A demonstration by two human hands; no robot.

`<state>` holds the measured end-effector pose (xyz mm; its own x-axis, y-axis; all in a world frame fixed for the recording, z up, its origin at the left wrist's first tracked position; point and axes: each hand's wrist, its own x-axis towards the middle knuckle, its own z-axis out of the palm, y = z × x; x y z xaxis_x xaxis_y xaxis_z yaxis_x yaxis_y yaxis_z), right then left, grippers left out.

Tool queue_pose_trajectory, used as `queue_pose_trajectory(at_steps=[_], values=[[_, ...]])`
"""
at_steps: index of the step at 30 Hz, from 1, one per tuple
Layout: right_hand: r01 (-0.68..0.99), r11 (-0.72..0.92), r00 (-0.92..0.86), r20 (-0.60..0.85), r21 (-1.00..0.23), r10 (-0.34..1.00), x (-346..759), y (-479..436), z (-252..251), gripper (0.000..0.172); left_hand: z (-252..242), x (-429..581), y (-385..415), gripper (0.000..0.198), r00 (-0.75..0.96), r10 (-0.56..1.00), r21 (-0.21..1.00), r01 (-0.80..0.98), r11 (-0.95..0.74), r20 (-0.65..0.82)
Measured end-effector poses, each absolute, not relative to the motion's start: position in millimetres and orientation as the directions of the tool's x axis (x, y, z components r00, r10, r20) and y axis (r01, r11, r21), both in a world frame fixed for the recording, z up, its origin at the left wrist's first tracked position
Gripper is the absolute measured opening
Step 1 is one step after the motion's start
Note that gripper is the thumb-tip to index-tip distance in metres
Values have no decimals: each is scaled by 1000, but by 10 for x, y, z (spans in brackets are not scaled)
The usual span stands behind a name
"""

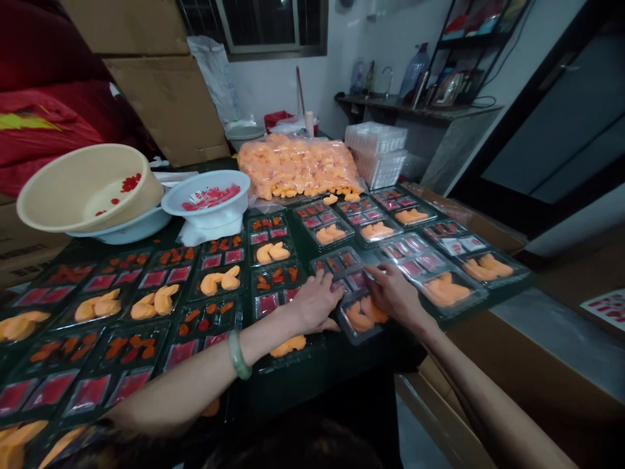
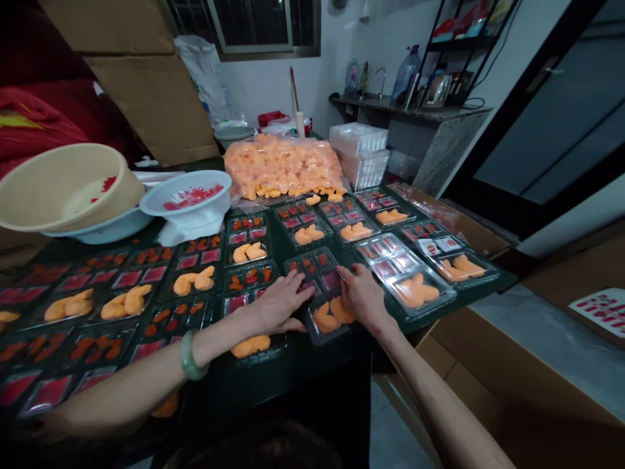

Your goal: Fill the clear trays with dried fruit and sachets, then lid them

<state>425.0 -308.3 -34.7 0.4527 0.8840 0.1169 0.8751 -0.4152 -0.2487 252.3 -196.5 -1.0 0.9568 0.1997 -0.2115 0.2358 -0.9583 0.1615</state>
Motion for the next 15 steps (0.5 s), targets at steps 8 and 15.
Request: queue_pose_trajectory(at_steps=[8,15], values=[[940,-334,338,67,-66,939,4221,-3052,-303,59,-159,2774,-1780,25,995,80,344,55,-937,60],[938,-347,345,107,5,933,4179,-3082,-432,74,-197,2860,-1688,22,993,-15,493,-73,-867,121]])
